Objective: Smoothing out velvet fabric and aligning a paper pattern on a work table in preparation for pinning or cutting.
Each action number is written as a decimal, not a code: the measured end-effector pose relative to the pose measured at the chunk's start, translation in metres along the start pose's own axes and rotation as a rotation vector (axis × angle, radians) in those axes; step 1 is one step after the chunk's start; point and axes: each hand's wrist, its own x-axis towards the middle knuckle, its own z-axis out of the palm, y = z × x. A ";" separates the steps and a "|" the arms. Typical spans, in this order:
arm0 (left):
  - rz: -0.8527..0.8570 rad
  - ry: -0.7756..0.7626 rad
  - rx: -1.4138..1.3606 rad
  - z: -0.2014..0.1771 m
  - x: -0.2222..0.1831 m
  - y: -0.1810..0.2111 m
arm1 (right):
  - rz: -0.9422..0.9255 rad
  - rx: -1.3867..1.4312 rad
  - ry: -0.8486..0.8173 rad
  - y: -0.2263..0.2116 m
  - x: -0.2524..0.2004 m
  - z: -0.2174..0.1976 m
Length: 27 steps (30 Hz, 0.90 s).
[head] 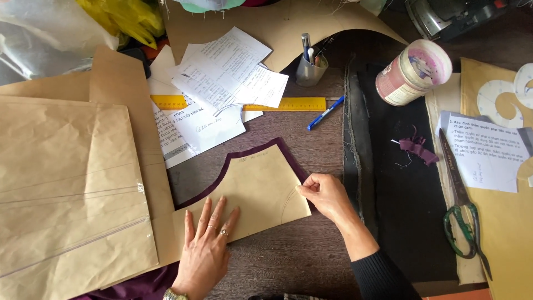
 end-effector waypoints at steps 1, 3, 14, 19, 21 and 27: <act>-0.004 -0.004 -0.014 0.002 -0.001 0.000 | -0.007 0.024 -0.006 0.000 -0.001 0.000; -0.007 -0.008 -0.029 0.005 -0.005 0.000 | -0.013 0.048 -0.012 0.006 0.001 0.001; -0.074 -0.033 -0.117 0.008 -0.012 0.003 | -0.042 0.007 0.031 0.012 0.005 0.005; -0.071 -0.044 -0.104 0.013 -0.011 0.005 | -0.038 -0.006 0.042 0.015 0.008 0.005; -0.069 -0.047 -0.108 0.013 -0.010 0.005 | -0.039 -0.004 0.040 0.012 0.007 0.004; -0.077 -0.047 -0.130 0.015 -0.012 0.006 | -0.027 -0.013 0.026 0.009 0.005 0.003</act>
